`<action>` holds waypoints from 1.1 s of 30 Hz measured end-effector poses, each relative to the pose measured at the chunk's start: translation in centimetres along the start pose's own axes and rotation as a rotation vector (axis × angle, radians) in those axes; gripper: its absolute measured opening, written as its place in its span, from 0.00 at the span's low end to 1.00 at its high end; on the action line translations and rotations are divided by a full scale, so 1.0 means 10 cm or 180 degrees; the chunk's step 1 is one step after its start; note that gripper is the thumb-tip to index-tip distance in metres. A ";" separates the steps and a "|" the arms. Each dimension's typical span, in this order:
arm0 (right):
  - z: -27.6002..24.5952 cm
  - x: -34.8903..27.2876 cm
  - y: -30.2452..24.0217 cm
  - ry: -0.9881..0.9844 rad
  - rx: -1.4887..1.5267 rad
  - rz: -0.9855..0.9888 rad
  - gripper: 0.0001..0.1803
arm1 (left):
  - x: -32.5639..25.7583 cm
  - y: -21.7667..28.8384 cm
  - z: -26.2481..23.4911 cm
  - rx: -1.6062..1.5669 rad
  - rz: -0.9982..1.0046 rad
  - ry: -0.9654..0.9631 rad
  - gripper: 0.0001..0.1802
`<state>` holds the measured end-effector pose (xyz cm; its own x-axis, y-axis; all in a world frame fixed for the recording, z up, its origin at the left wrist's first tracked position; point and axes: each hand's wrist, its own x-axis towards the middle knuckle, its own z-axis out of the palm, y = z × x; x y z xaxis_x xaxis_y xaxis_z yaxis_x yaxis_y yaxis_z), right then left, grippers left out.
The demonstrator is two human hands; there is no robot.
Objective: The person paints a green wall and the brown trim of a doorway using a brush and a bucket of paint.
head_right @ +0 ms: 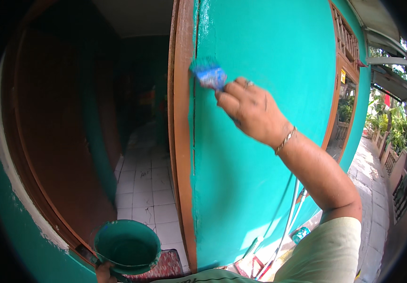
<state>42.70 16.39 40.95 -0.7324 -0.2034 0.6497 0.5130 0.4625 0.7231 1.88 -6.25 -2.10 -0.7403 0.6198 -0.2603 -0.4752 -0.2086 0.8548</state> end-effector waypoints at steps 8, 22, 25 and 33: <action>-0.35 -0.67 -0.59 -0.0789 0.0964 0.0081 0.13 | -0.21 -0.40 0.01 0.0002 0.0045 -0.0076 0.23; -0.01 0.37 0.77 0.0808 -0.0343 0.0123 0.07 | -0.29 -0.64 -0.21 0.0005 0.0174 -0.0110 0.17; 0.12 -0.06 0.30 0.0310 -0.0155 -0.0025 0.10 | -0.54 -0.51 -0.13 0.0009 0.0268 0.0019 0.18; -0.06 -1.47 -1.05 -0.0977 0.1056 -0.0588 0.10 | -0.68 -0.38 0.06 0.0016 0.0420 -0.0233 0.20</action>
<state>48.36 13.98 23.89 -0.9216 -0.0671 0.3823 0.2283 0.7028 0.6737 9.02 -9.24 -3.32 -0.7595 0.6408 -0.1122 -0.3735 -0.2883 0.8817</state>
